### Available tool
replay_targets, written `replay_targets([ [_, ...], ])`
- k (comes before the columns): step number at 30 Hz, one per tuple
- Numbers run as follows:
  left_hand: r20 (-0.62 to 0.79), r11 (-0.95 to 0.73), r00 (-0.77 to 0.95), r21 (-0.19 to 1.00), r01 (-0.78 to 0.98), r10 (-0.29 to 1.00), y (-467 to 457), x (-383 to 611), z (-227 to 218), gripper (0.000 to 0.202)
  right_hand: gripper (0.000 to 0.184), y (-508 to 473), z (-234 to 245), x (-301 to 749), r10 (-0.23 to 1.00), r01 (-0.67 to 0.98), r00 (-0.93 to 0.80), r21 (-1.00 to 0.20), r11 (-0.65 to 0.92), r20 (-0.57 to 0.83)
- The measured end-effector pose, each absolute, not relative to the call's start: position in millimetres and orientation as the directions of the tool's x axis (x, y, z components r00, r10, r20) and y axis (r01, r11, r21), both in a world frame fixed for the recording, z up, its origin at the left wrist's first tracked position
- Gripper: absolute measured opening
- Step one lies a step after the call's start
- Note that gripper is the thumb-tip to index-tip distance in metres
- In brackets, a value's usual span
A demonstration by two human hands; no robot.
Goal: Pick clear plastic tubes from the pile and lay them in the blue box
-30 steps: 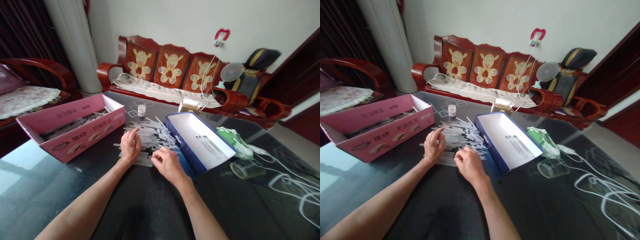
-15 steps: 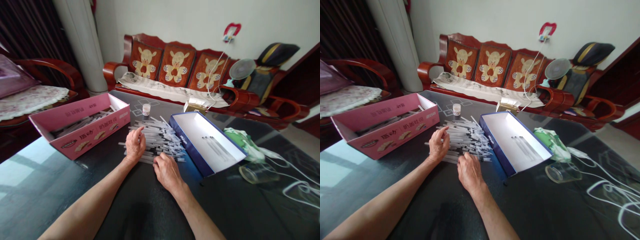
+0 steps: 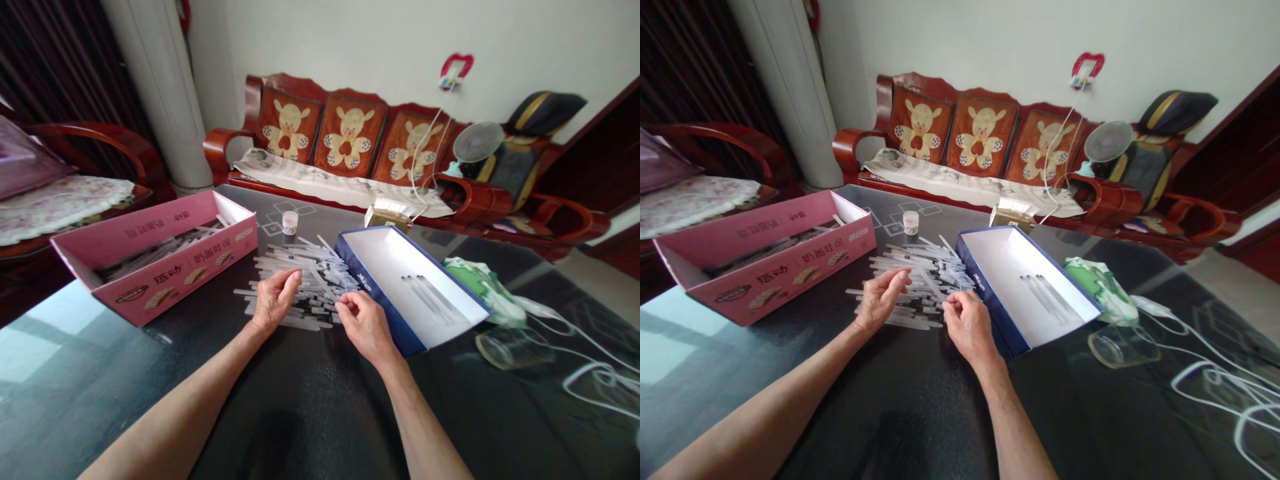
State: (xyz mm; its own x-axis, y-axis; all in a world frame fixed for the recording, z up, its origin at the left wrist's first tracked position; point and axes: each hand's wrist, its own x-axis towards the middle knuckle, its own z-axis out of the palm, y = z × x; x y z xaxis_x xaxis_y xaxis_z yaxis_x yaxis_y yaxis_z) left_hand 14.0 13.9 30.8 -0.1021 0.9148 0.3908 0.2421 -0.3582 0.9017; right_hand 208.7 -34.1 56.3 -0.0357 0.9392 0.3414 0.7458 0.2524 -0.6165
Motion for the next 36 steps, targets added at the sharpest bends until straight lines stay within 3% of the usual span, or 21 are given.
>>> replay_targets([
  [5, 0.183, -0.164, 0.108, 0.973, -0.165, 0.977, 12, 24, 34, 0.037, 0.008, -40, 50, 182, 0.942, 0.679, -0.07, -0.676, 0.286, 0.328],
  [8, 0.053, 0.031, 0.187, 0.908, -0.418, 0.981, 15, 24, 35, 0.037, 0.011, -40, 48, 180, 0.943, 0.632, -0.088, -0.714, 0.301, 0.321],
  [11, 0.067, -0.002, 0.124, 0.886, -0.464, 0.99, 20, 19, 38, 0.037, 0.016, -32, 45, 196, 0.931, 0.621, -0.041, -0.721, 0.308, 0.363],
  [13, 0.157, -0.138, 0.032, 0.934, -0.329, 0.987, 23, 14, 38, 0.04, 0.015, -26, 42, 209, 0.914, 0.65, 0.03, -0.702, 0.29, 0.405],
  [16, 0.379, -0.365, -0.139, 0.924, 0.115, 0.915, 25, 7, 34, 0.037, 0.015, -19, 34, 223, 0.88, 0.698, 0.102, -0.664, 0.268, 0.463],
  [18, 0.564, -0.455, -0.167, 0.78, 0.428, 0.809, 24, 5, 28, 0.033, 0.015, -17, 31, 228, 0.858, 0.711, 0.123, -0.648, 0.275, 0.499],
  [21, 0.724, -0.519, -0.001, 0.494, 0.698, 0.69, 20, 5, 21, 0.029, 0.016, -17, 30, 231, 0.835, 0.721, 0.129, -0.629, 0.291, 0.535],
  [23, 0.751, -0.531, 0.11, 0.347, 0.773, 0.651, 18, 6, 18, 0.027, 0.015, -18, 32, 230, 0.837, 0.729, 0.123, -0.621, 0.289, 0.533],
  [26, 0.765, -0.517, 0.176, 0.229, 0.825, 0.619, 18, 7, 18, 0.026, 0.015, -19, 34, 228, 0.853, 0.734, 0.074, -0.607, 0.304, 0.517],
  [30, 0.778, -0.49, 0.16, 0.209, 0.846, 0.608, 21, 5, 16, 0.027, 0.015, -19, 33, 226, 0.853, 0.75, 0.018, -0.571, 0.333, 0.521],
  [36, 0.795, -0.479, 0.151, 0.192, 0.856, 0.588, 24, 3, 11, 0.026, 0.017, -13, 29, 234, 0.77, 0.768, 0.126, -0.552, 0.324, 0.626],
])
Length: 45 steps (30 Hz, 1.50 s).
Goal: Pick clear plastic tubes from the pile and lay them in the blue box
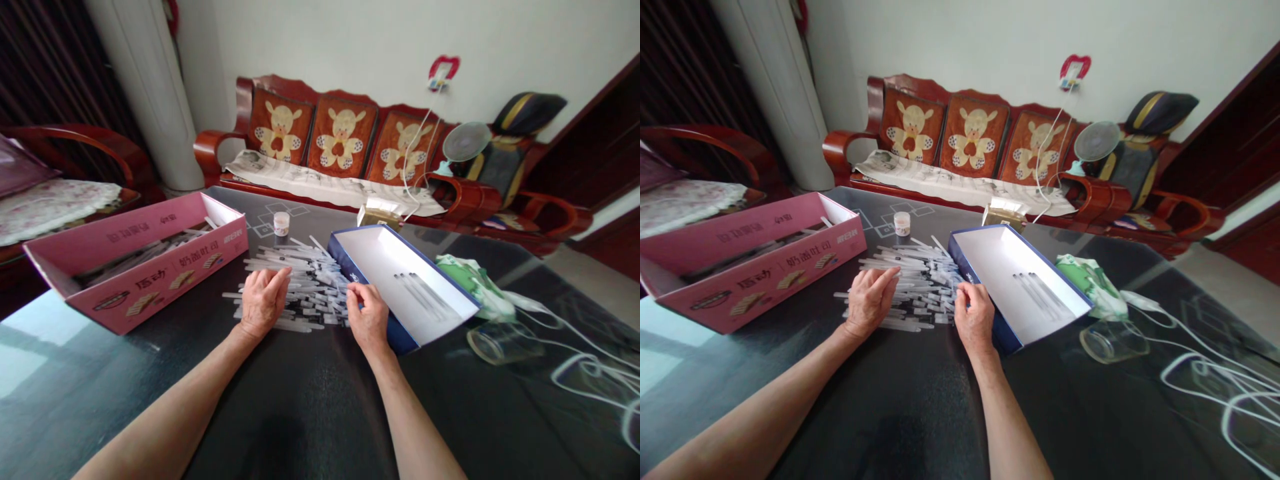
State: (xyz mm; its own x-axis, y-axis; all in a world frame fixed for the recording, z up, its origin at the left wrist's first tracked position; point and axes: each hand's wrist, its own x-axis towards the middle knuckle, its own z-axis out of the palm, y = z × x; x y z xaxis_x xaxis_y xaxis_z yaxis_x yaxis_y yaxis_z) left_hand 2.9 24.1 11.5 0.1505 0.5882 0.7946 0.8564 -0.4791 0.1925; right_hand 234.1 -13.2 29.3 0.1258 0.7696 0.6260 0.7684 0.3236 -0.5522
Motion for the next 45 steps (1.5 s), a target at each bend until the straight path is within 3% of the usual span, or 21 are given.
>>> replay_targets([
  [13, 0.789, -0.459, 0.158, 0.171, 0.872, 0.593, 25, 3, 11, 0.024, 0.016, -5, 29, 224, 0.806, 0.757, 0.071, -0.558, 0.34, 0.587],
  [18, 0.796, -0.464, 0.145, 0.184, 0.867, 0.587, 24, 4, 11, 0.023, 0.017, 39, 49, 213, 0.858, 0.839, -0.019, -0.459, 0.293, 0.513],
  [26, 0.784, -0.472, 0.133, 0.22, 0.854, 0.606, 25, 4, 11, 0.023, 0.021, 83, 70, 204, 0.936, 0.975, -0.125, -0.133, 0.177, 0.329],
  [36, 0.772, -0.48, 0.145, 0.225, 0.848, 0.618, 24, 4, 12, 0.023, 0.021, 85, 70, 202, 0.93, 0.981, -0.13, -0.094, 0.171, 0.344],
  [39, 0.772, -0.478, 0.138, 0.232, 0.847, 0.62, 24, 5, 13, 0.023, 0.018, 77, 77, 209, 0.92, 0.967, -0.104, -0.178, 0.183, 0.379],
  [42, 0.769, -0.476, 0.132, 0.242, 0.846, 0.626, 23, 5, 13, 0.023, 0.014, 56, 84, 218, 0.916, 0.863, 0.031, -0.474, 0.177, 0.399],
  [45, 0.765, -0.479, 0.132, 0.25, 0.841, 0.63, 23, 6, 14, 0.023, 0.024, 31, 87, 223, 0.916, 0.633, 0.184, -0.756, 0.166, 0.355],
])
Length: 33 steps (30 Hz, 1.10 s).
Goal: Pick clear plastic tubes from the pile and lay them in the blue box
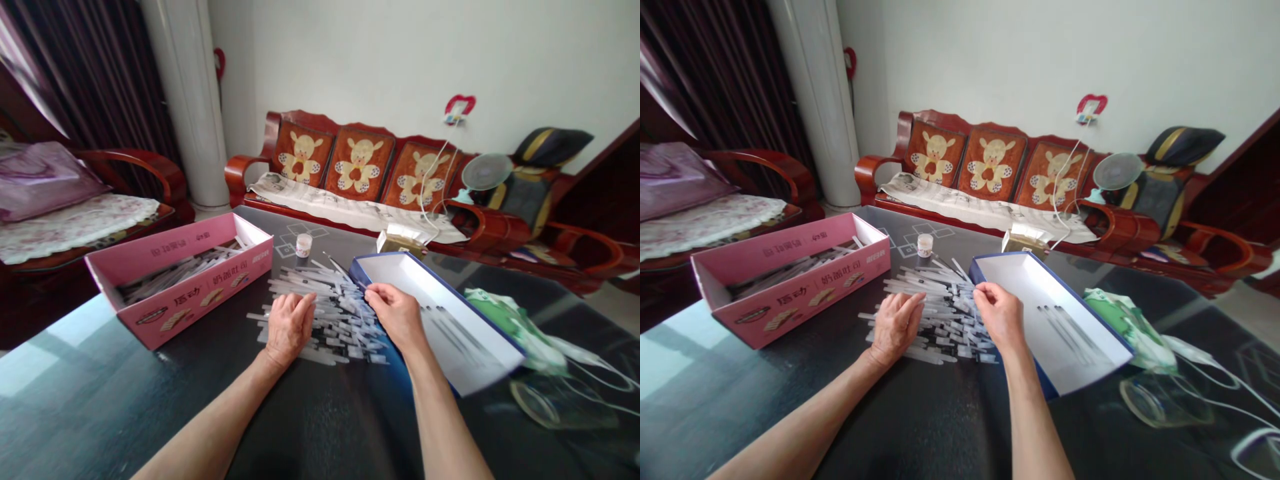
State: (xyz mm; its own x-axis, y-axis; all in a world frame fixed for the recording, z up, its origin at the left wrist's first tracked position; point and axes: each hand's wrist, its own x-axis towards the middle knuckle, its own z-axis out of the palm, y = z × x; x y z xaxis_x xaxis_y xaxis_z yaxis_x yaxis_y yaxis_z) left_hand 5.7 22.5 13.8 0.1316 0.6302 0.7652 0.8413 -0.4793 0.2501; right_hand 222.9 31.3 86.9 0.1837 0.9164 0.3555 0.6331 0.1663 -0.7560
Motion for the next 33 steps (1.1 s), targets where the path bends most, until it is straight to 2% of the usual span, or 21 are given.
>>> replay_targets([
  [2, 0.761, -0.48, 0.132, 0.255, 0.839, 0.635, 22, 6, 14, 0.022, 0.029, 18, 87, 225, 0.925, 0.514, 0.22, -0.843, 0.161, 0.311],
  [4, 0.759, -0.479, 0.128, 0.262, 0.838, 0.639, 22, 6, 14, 0.021, 0.028, 10, 87, 227, 0.928, 0.5, 0.215, -0.85, 0.162, 0.304],
  [8, 0.762, -0.452, 0.089, 0.282, 0.847, 0.642, 23, 4, 13, 0.021, 0.017, 5, 88, 238, 0.94, 0.64, 0.08, -0.741, 0.206, 0.33],
  [13, 0.762, -0.402, 0.055, 0.278, 0.873, 0.645, 25, 4, 12, 0.022, 0.015, 4, 85, 250, 0.962, 0.718, -0.048, -0.66, 0.22, 0.269],
  [22, 0.775, -0.419, 0.079, 0.251, 0.873, 0.627, 25, 5, 12, 0.02, 0.015, 5, 82, 247, 0.966, 0.749, -0.095, -0.622, 0.229, 0.241],
  [27, 0.784, -0.485, 0.185, 0.163, 0.859, 0.592, 21, 5, 18, 0.019, 0.015, 3, 85, 249, 0.959, 0.756, -0.106, -0.605, 0.249, 0.261],
  [30, 0.783, -0.529, 0.258, 0.104, 0.842, 0.566, 18, 7, 22, 0.019, 0.015, 2, 89, 253, 0.96, 0.73, -0.053, -0.645, 0.225, 0.275],
  [33, 0.78, -0.555, 0.295, 0.079, 0.828, 0.551, 16, 9, 23, 0.019, 0.017, 1, 92, 251, 0.97, 0.62, -0.029, -0.757, 0.205, 0.239],
])
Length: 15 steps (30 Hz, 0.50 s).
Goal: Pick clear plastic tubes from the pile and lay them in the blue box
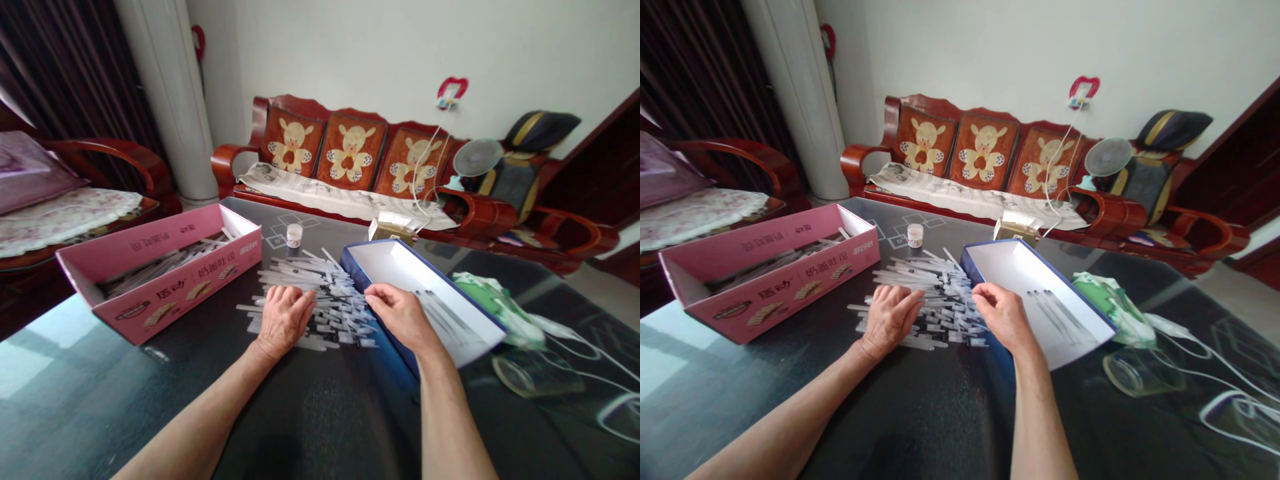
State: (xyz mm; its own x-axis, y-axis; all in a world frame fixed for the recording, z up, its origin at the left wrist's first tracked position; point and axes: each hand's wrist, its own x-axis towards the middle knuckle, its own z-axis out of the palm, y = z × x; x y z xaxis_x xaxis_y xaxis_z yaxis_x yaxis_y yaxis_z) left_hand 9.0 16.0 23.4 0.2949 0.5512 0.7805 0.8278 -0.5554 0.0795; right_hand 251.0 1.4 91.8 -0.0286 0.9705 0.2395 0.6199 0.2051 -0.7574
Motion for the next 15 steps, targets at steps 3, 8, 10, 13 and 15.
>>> replay_targets([
  [3, 0.787, -0.568, 0.298, 0.081, 0.819, 0.541, 16, 10, 22, 0.021, 0.022, 4, 89, 238, 0.984, 0.425, -0.001, -0.891, 0.16, 0.176],
  [8, 0.8, -0.578, 0.28, 0.101, 0.81, 0.531, 17, 11, 19, 0.026, 0.03, 10, 74, 206, 0.997, -0.026, 0.075, -0.999, 0.039, 0.037],
  [10, 0.806, -0.58, 0.271, 0.107, 0.807, 0.526, 17, 11, 18, 0.026, 0.031, 10, 69, 194, 0.996, -0.118, 0.09, -0.993, -0.004, -0.014],
  [13, 0.806, -0.573, 0.262, 0.113, 0.812, 0.531, 16, 12, 18, 0.026, 0.028, 10, 63, 179, 0.995, -0.115, 0.091, -0.993, -0.02, -0.031],
  [15, 0.805, -0.568, 0.262, 0.111, 0.815, 0.533, 16, 12, 17, 0.027, 0.025, 9, 59, 171, 0.995, -0.027, 0.099, -0.999, 0.025, 0.022],
])
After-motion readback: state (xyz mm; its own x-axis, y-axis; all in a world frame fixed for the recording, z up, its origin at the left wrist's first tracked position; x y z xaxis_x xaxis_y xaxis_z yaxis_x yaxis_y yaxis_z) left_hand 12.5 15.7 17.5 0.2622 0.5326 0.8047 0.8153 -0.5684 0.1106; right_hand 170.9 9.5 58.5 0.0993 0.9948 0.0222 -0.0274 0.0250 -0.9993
